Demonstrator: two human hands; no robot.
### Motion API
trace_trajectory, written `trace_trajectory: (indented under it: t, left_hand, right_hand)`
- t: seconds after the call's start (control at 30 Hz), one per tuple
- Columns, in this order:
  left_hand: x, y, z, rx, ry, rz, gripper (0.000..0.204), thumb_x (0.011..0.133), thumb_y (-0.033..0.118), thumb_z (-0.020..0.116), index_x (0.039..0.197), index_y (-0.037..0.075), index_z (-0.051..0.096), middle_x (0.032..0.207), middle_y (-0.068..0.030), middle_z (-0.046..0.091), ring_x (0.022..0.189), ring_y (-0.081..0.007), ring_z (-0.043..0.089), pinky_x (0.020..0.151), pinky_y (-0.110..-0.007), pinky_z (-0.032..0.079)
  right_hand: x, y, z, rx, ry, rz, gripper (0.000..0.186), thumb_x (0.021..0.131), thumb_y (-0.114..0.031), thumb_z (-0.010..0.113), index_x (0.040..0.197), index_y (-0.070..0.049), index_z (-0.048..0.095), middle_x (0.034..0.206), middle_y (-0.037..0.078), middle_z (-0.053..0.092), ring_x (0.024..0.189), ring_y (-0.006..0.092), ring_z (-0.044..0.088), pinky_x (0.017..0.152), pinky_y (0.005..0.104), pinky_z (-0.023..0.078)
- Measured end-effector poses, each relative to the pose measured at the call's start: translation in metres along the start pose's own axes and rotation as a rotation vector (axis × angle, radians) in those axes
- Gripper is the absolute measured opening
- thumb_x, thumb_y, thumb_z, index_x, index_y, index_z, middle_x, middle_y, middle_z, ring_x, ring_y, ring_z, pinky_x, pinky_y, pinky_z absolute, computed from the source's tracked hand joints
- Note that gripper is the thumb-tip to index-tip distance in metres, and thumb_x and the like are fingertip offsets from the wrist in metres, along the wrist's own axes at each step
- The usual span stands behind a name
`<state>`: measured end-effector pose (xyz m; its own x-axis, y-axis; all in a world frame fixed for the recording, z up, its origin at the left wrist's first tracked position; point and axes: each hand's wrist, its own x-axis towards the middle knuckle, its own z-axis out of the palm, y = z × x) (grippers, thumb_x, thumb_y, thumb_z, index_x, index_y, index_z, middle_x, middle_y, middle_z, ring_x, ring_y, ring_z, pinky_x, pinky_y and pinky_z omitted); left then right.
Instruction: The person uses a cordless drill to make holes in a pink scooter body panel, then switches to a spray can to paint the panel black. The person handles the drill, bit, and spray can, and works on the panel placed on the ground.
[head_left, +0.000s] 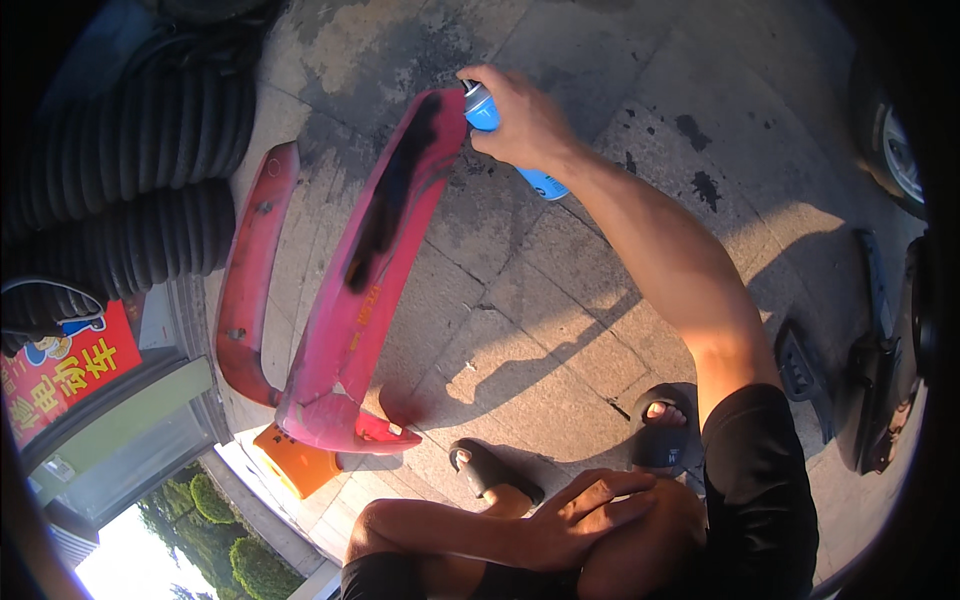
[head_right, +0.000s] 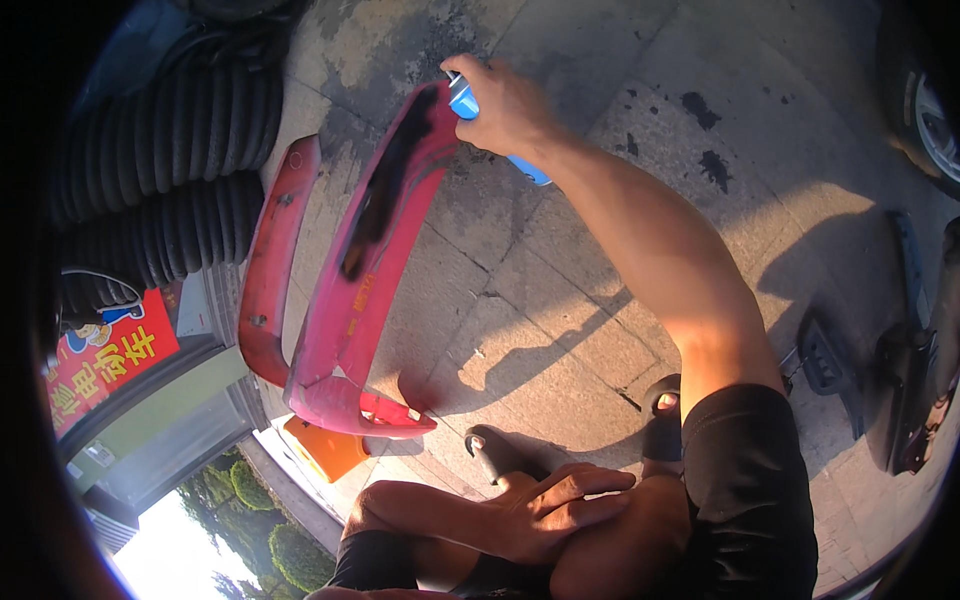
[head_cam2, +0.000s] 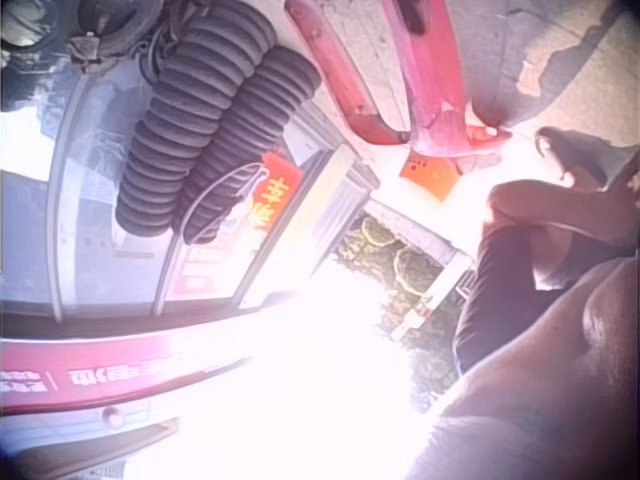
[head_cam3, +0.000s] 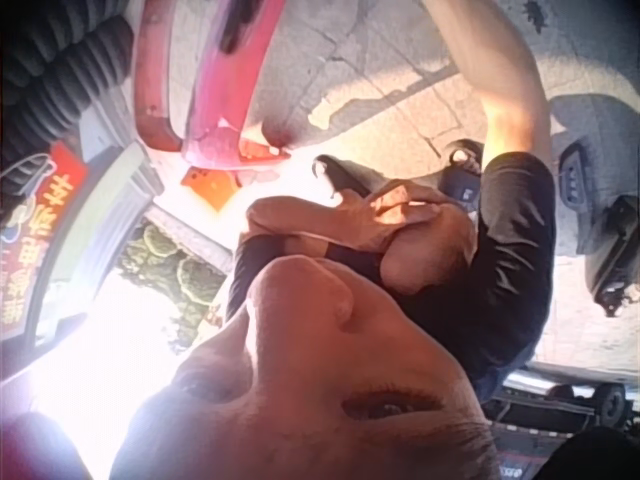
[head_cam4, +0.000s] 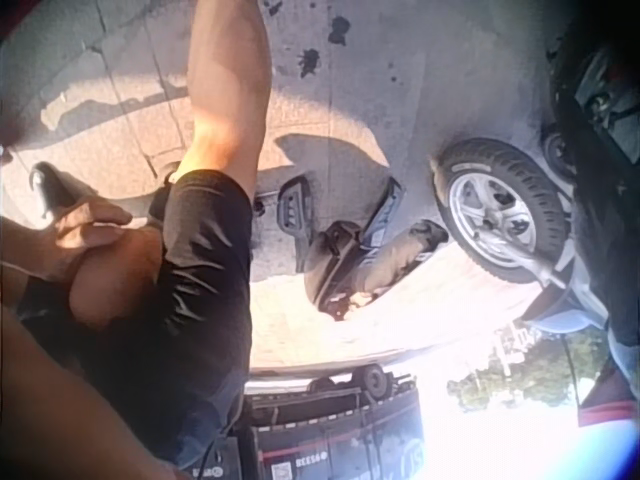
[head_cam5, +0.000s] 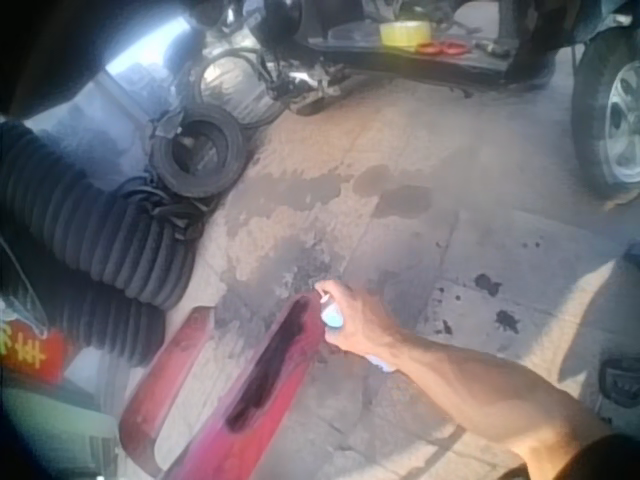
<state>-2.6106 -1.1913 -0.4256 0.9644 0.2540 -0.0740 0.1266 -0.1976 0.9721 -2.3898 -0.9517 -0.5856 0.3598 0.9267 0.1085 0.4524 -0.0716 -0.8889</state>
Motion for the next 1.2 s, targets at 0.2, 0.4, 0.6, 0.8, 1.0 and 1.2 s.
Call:
trace_trajectory:
  t: [0.2,0.4,0.6,0.8,1.0,1.2]
  left_hand:
    - [0.0,0.005,0.004,-0.109,0.001,-0.078,0.06,0.082,0.003,0.063,0.14,0.005,0.047,0.145,-0.0181,0.044,0.127,-0.0361,0.05,0.104,-0.042,0.045]
    - [0.003,0.002,-0.002,0.039,0.001,-0.033,0.068,0.076,0.004,0.073,0.139,0.006,0.047,0.141,-0.0187,0.049,0.114,-0.0345,0.061,0.069,-0.031,0.056]
    - [0.005,0.001,-0.003,0.024,0.0,-0.036,0.07,0.075,0.004,0.074,0.14,0.005,0.047,0.14,-0.019,0.049,0.114,-0.0342,0.062,0.067,-0.031,0.057]
    - [0.003,0.001,0.0,-0.114,0.0,-0.103,0.057,0.085,0.004,0.062,0.14,0.004,0.048,0.144,-0.0174,0.046,0.125,-0.0334,0.053,0.102,-0.041,0.046]
    - [0.005,0.0,-0.002,-0.108,-0.001,-0.111,0.056,0.086,0.004,0.061,0.14,0.004,0.047,0.143,-0.0169,0.046,0.125,-0.0334,0.052,0.103,-0.04,0.045]
    - [0.003,-0.002,-0.005,-0.103,-0.019,-0.124,0.055,0.086,0.004,0.06,0.14,0.004,0.048,0.143,-0.0166,0.047,0.126,-0.033,0.052,0.104,-0.04,0.045]
  right_hand:
    - [0.003,0.0,0.001,-0.029,-0.13,0.001,0.068,0.07,-0.017,0.073,0.134,-0.021,0.05,0.124,0.02,0.058,0.11,0.0389,0.061,0.089,0.0448,0.053]
    - [0.027,0.015,-0.003,-0.085,-0.112,0.083,0.07,0.07,-0.019,0.073,0.135,-0.019,0.049,0.122,0.019,0.06,0.114,0.0383,0.059,0.092,0.0449,0.05]
    - [0.03,0.026,0.001,-0.055,-0.113,0.088,0.071,0.071,-0.02,0.073,0.138,-0.018,0.047,0.125,0.018,0.06,0.118,0.0381,0.058,0.095,0.044,0.05]
    - [0.025,0.033,0.001,-0.025,-0.127,0.296,0.074,0.07,-0.023,0.074,0.139,-0.019,0.047,0.126,0.02,0.058,0.118,0.0388,0.058,0.097,0.0439,0.049]
    - [0.025,0.031,0.014,0.0,-0.101,0.272,0.078,0.071,-0.027,0.076,0.142,-0.024,0.043,0.128,0.021,0.055,0.115,0.0408,0.06,0.095,0.046,0.051]
    - [0.023,0.041,0.017,0.003,-0.061,0.337,0.076,0.07,-0.026,0.076,0.14,-0.021,0.045,0.126,0.022,0.056,0.115,0.0401,0.058,0.096,0.0442,0.049]
